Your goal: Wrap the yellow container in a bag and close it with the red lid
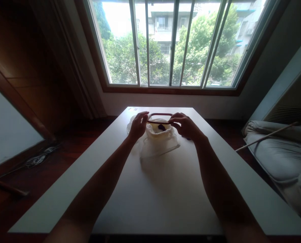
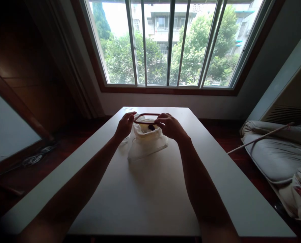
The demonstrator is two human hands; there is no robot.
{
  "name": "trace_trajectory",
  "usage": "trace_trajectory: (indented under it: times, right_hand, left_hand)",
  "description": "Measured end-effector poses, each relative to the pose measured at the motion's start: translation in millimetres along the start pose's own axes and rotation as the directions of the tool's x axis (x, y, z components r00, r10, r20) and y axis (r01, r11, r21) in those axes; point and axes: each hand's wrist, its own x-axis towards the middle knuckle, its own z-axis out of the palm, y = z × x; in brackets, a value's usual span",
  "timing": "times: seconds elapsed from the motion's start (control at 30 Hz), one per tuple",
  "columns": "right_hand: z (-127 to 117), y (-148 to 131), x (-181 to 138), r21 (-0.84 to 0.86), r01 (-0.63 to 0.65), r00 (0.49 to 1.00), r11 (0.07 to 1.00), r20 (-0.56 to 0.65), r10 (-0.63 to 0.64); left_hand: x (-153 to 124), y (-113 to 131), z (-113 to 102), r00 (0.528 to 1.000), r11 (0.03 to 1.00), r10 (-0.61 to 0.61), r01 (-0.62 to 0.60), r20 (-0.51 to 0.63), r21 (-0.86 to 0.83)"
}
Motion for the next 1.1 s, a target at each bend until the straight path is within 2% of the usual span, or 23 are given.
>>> trace_trajectory:
  times: [0.07,0.17,0.23,0.37,0.57,0.63,0.73,0.83,0.93,1.1]
  right_hand:
    - [6.2,-7.5,1.6,-0.056,-0.013,1.000,0.998,0.027,0.015]
    - [24.2,-15.5,4.1,-0.090,0.009,0.999,0.996,0.053,-0.004]
    - [40.1,-18.2,6.2,-0.075,0.047,0.998,0.996,0.053,-0.043]
    - [67.9,-20.9,10.6,-0.024,0.128,0.992,0.991,0.013,-0.128]
    - [76.2,-22.6,11.4,0.117,0.156,0.988,0.981,-0.009,-0.156]
    - [73.1,-17.9,10.6,0.143,0.113,0.993,0.983,-0.042,-0.108]
    - [67.6,-4.5,8.7,0.126,-0.063,0.988,0.990,-0.131,0.080]
    - [65.8,8.5,6.1,0.160,-0.219,0.968,0.962,-0.090,0.235]
    - [69.3,13.6,4.2,0.228,-0.264,0.963,0.937,0.008,0.270]
    - [75.0,11.5,3.5,0.222,-0.238,0.971,0.946,0.021,0.239]
  left_hand:
    - [-1.9,6.6,-4.6,0.994,0.995,0.095,-0.094,0.048,-0.017]
    - [-5.9,8.5,-7.5,0.976,0.990,0.138,-0.136,0.171,-0.024]
    - [-9.5,3.6,-7.4,0.970,0.992,0.121,-0.123,0.210,-0.004]
    - [-17.4,-11.5,-6.6,0.984,0.999,0.022,-0.027,0.178,0.031]
    - [-19.9,-21.8,-5.4,0.986,0.998,-0.054,0.055,0.159,-0.003]
    - [-19.1,-22.0,-4.7,0.985,0.998,-0.064,0.067,0.161,-0.012]
    - [-19.4,-21.4,-3.8,0.982,0.998,-0.063,0.067,0.177,-0.016]
    - [-21.0,-20.4,-3.4,0.978,0.998,-0.055,0.056,0.202,-0.001]
    - [-22.0,-20.1,-4.1,0.970,1.000,-0.027,0.027,0.241,0.002]
    - [-23.1,-20.2,-7.2,0.959,1.000,0.021,-0.017,0.283,-0.015]
